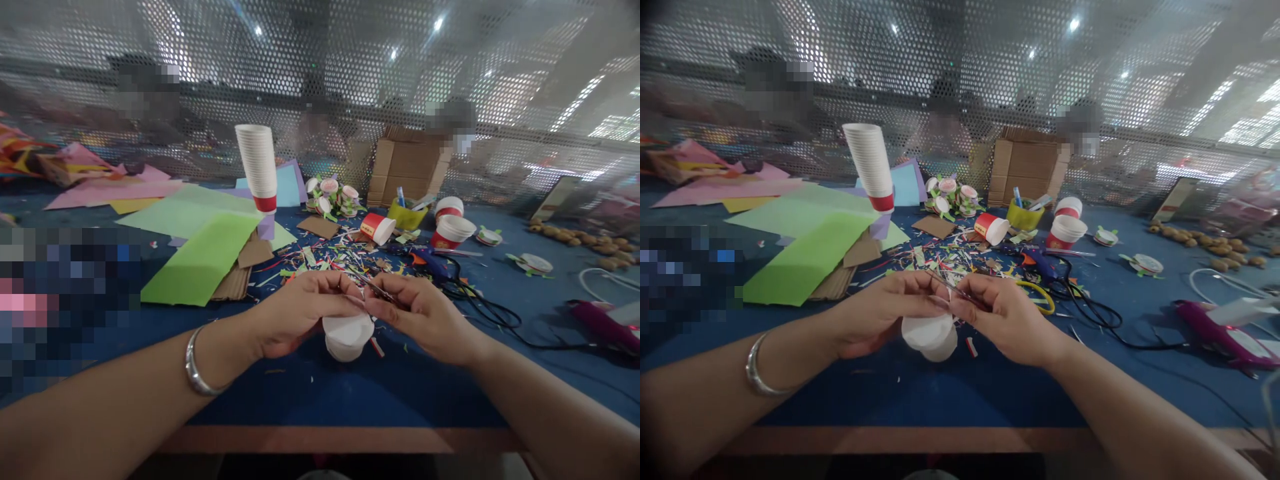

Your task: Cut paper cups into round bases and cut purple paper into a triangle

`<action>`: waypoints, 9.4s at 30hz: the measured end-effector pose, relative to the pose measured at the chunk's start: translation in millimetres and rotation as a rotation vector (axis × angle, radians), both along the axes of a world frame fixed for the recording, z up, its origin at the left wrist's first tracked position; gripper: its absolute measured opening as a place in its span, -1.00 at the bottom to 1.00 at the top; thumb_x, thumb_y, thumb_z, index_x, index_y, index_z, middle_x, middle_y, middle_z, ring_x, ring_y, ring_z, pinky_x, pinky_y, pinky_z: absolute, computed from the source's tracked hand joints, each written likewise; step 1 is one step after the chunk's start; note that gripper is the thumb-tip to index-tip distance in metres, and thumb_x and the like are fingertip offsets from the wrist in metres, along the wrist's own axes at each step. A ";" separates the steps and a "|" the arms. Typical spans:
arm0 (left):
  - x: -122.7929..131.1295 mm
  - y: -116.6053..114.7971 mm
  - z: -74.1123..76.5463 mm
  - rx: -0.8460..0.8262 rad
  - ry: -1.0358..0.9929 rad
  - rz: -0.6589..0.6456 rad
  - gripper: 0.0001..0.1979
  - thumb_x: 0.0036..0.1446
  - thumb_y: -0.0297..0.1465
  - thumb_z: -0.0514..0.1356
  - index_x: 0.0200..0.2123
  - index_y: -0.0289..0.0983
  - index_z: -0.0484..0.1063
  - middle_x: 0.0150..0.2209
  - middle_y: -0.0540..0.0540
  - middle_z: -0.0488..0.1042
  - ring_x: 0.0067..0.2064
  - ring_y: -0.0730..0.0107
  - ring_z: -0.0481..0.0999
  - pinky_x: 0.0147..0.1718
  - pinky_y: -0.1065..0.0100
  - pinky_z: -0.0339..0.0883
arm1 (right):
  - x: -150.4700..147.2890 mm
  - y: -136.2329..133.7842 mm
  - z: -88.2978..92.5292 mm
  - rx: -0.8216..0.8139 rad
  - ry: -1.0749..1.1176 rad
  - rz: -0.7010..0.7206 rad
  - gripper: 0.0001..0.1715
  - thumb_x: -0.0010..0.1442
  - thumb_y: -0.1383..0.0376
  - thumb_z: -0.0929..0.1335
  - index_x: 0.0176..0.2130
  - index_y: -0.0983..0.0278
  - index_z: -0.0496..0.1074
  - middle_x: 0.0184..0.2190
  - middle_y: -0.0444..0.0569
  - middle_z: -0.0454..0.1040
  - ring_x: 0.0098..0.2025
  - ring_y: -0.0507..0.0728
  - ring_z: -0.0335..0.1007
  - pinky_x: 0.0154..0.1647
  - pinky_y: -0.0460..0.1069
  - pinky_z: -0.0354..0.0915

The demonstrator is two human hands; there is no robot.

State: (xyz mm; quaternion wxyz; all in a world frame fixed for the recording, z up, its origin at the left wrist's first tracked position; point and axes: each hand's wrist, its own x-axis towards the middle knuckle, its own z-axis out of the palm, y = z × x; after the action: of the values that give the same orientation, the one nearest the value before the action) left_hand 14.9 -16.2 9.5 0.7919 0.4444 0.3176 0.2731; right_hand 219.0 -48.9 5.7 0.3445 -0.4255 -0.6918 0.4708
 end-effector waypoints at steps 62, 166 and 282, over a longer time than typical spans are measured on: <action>-24.1 24.6 16.8 0.560 0.337 -0.213 -0.84 0.15 -0.35 0.33 -0.32 -0.28 0.41 -0.39 -0.01 0.51 -0.37 0.47 0.46 -0.36 0.44 0.31 | 16.6 5.8 9.0 0.185 -0.294 -0.177 -0.78 0.22 0.25 0.29 -0.45 0.25 0.35 -0.56 -0.21 0.23 -0.51 -0.01 0.07 -0.46 -0.05 0.06; -10.1 2.7 6.3 0.614 0.198 0.034 -0.89 0.19 -0.37 0.34 -0.29 -0.30 0.64 -0.33 -0.04 0.45 -0.25 0.41 0.41 -0.21 0.38 0.25 | 9.2 -15.3 15.9 0.384 -0.450 -0.191 -0.61 0.35 0.00 0.35 -0.35 0.23 0.41 -0.56 -0.19 0.33 -0.56 -0.01 0.16 -0.56 -0.08 0.10; -11.0 2.4 15.2 0.289 0.340 -0.351 -0.60 0.16 -0.07 0.33 -0.37 -0.34 0.55 -0.54 0.05 0.37 -0.55 0.60 0.23 -0.61 0.51 0.09 | 1.2 -2.1 5.5 -0.267 0.128 -0.001 -0.66 0.18 0.11 0.52 -0.31 0.30 0.45 -0.49 -0.21 0.36 -0.54 -0.08 0.17 -0.59 -0.14 0.07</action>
State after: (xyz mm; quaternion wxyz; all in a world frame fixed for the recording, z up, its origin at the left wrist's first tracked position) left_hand 3.9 -13.8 24.6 0.6910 0.6403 0.3215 0.0957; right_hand 220.2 -51.0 11.2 0.3284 -0.4372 -0.5992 0.5847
